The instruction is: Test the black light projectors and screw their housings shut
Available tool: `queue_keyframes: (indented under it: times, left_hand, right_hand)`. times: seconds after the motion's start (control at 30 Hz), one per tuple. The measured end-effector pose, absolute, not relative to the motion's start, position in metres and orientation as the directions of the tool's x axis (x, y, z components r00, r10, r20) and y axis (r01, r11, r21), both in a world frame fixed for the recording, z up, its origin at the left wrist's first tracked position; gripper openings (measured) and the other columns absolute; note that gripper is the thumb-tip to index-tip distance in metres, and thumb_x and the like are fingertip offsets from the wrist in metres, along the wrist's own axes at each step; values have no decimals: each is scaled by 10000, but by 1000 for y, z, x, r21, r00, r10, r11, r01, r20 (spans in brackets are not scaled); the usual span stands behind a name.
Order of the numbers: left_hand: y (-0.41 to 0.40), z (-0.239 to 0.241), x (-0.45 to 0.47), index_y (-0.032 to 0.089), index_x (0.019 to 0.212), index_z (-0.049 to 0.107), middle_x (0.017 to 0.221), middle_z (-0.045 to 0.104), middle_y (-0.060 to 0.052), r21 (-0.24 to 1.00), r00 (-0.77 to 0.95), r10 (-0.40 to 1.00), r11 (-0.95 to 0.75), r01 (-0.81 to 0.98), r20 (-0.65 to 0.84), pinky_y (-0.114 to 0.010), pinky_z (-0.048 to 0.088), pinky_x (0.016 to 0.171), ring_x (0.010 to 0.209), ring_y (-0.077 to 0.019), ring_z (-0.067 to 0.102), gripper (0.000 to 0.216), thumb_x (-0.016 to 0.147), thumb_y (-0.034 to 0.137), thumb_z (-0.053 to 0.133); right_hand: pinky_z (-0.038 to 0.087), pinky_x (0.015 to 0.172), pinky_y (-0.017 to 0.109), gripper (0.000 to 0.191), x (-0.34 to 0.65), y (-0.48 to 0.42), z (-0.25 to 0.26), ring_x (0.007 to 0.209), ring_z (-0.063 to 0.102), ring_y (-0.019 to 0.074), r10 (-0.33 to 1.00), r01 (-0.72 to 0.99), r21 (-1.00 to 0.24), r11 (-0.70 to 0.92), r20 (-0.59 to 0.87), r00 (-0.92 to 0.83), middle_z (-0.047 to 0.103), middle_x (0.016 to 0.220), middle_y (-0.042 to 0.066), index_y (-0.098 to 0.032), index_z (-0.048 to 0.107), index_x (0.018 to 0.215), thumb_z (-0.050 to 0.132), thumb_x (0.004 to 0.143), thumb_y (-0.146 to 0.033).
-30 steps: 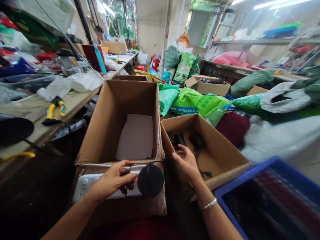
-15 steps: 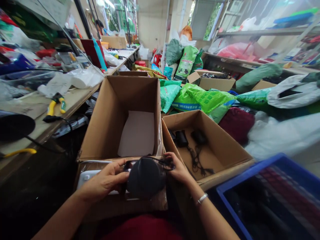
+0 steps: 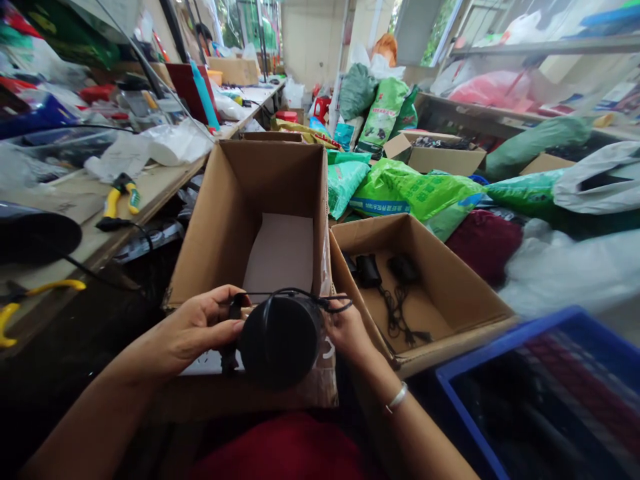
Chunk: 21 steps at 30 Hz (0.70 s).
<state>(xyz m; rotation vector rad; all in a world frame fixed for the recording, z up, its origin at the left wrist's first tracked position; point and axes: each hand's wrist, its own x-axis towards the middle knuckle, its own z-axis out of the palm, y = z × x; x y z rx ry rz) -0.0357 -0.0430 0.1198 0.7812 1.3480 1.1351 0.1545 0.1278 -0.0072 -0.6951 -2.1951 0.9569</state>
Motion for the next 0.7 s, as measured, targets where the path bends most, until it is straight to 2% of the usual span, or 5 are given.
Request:
queue_keyframes:
  times: [0.13,0.33,0.43,0.6,0.7]
  left_hand:
    - [-47,126,-39,170,948,463,721,649,3,944,-161,934,298,-143,-319,-209,505,498,596,-129,627,339,756,316,701]
    - [-60,128,-58,171,930,492,708,685,-11,980,-376,907,195,-25,-190,-207,516,470,622,-175,678,344,718,297,732]
    - [-67,122,-69,169,911,517,674,676,9,986,-486,863,164,7,-140,-202,526,476,630,-184,696,330,707,298,743]
    - [-80,110,-84,196,940,542,694,687,30,994,-603,791,99,-45,-106,-198,540,459,590,-169,698,341,701,297,763]
    - [-85,107,-86,196,941,559,678,700,21,992,-640,762,23,-122,-97,-196,545,455,557,-162,689,370,669,294,790]
  right_hand:
    - [499,654,304,197,152,143,-1,713,589,183,752,261,-781,567,361,-552,613,769,49,-188,628,717,563,809,-349]
    - [478,540,290,319,164,167,25,571,561,160,886,331,-837,435,331,-326,609,751,26,-189,481,1046,580,817,-388]
    - [465,458,249,443,160,152,32,474,531,122,900,261,-910,321,207,-384,616,714,8,-178,411,1147,534,849,-482]
    - [516,451,273,539,148,113,22,466,605,154,804,233,-964,125,-39,-593,614,590,42,-139,553,863,378,863,-650]
    - [559,542,302,471,145,101,16,590,668,185,745,217,-972,91,-78,-662,651,717,61,-162,540,824,515,808,-632]
